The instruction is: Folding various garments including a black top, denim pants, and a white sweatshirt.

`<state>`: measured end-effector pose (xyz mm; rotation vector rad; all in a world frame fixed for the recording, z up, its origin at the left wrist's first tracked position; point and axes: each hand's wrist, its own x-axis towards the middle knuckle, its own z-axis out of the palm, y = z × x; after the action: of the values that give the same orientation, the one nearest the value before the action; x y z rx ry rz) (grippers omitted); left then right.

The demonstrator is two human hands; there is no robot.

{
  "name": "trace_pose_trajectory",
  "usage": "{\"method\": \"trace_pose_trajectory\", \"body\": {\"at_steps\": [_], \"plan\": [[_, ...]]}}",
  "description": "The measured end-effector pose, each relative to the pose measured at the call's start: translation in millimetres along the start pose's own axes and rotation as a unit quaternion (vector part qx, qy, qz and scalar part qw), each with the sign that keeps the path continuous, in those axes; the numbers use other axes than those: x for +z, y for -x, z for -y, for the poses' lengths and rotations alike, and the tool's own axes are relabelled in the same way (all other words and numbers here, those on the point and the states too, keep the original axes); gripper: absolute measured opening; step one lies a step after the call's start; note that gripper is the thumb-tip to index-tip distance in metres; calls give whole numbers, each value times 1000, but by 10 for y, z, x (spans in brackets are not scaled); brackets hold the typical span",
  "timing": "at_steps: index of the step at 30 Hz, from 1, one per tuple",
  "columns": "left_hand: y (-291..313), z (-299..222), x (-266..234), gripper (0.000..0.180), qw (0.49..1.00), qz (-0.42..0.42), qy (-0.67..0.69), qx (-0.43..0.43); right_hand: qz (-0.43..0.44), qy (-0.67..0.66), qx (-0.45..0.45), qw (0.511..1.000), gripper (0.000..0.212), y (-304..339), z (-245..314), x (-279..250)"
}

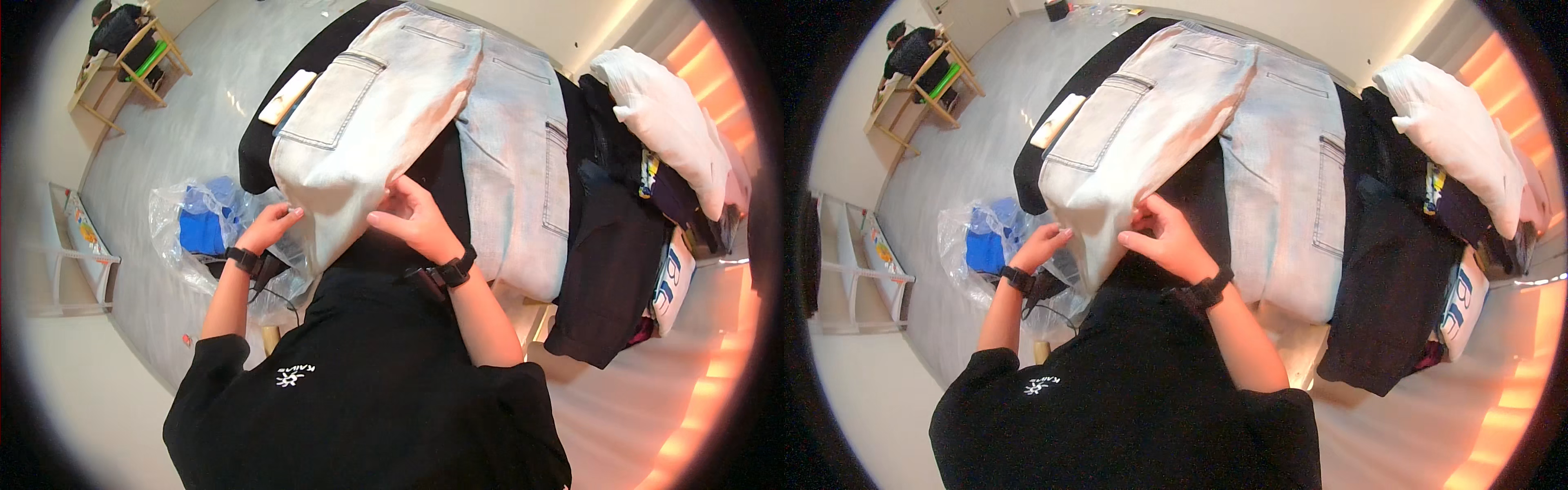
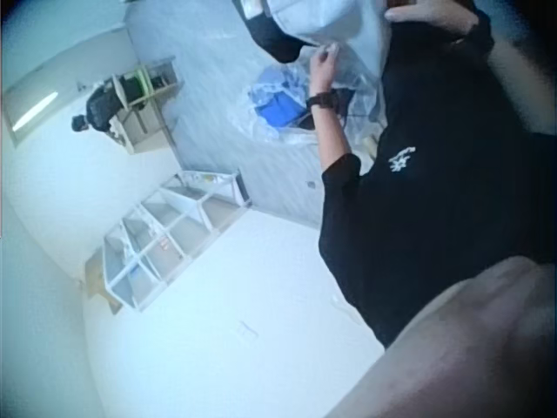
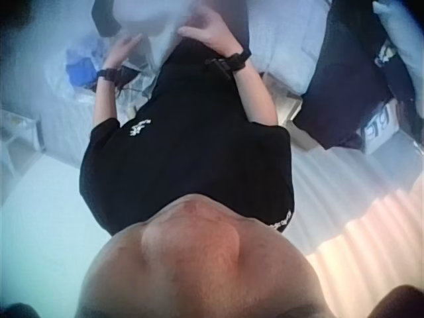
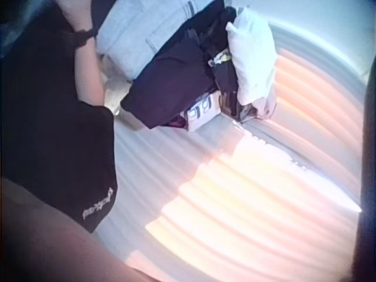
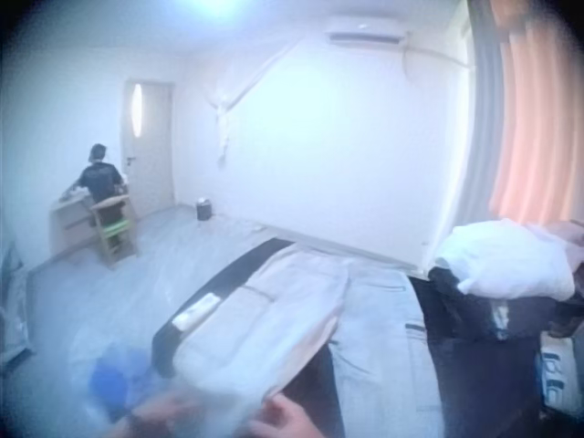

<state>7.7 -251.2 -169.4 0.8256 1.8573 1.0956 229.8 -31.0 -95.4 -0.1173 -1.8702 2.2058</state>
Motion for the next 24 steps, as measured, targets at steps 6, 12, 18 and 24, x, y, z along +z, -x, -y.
{"method": "trace_pose_trajectory", "body": {"at_steps": [6, 12, 18, 24], "plan": [[213, -165, -83, 37, 979, -82, 181, 36, 4, -109, -10, 994, 71, 51, 105, 159], [425, -275, -292, 36, 974, -88, 209, 4, 125, -12, 52, 991, 52, 131, -37, 280], [766, 127, -252, 55, 980, -33, 134, -140, 175, 154, 52, 971, 57, 239, -411, 483], [818, 334, -234, 64, 948, 135, -57, -283, 181, 258, 61, 947, 55, 290, -572, 477]]}}
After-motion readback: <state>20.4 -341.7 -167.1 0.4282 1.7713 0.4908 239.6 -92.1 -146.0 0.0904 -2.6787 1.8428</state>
